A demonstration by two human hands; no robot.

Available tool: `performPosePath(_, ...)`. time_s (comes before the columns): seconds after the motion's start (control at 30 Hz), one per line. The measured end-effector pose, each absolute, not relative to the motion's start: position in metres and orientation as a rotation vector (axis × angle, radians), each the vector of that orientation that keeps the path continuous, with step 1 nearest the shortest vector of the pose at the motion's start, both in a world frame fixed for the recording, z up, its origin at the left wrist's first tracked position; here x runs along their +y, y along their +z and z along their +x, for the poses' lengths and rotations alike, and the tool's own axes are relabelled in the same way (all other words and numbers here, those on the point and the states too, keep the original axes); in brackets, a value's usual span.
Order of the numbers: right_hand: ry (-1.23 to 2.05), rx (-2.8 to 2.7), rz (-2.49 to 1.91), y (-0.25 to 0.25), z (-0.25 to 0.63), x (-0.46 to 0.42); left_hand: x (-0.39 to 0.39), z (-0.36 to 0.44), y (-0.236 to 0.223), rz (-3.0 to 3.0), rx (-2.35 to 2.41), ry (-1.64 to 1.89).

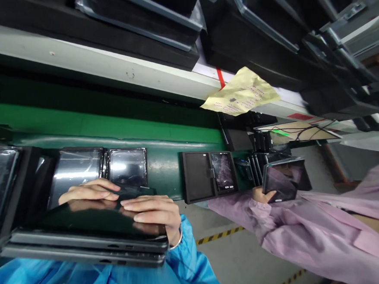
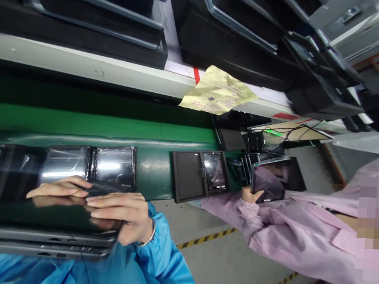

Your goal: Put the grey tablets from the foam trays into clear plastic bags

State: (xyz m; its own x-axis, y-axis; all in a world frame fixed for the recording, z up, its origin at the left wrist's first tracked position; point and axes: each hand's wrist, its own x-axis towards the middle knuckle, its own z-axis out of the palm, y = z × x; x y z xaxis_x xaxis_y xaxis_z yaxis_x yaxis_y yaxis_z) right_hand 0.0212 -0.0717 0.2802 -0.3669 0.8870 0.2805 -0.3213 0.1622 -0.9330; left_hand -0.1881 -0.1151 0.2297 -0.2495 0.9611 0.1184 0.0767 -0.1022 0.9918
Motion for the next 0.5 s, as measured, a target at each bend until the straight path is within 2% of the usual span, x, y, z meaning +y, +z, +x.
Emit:
performPosePath(0.2, 1.538, -1.300, -0.550, 0.279, 0.018, -0.071, -0.115, -0.190, 0.233, 1.242, 1.284, 1.527)
performPosePath(0.5, 1.601, -1.205, -0.543, 0.283, 0.014, -0.071, -0.121, -0.229, 0.215, 1.434, 1.127, 1.354)
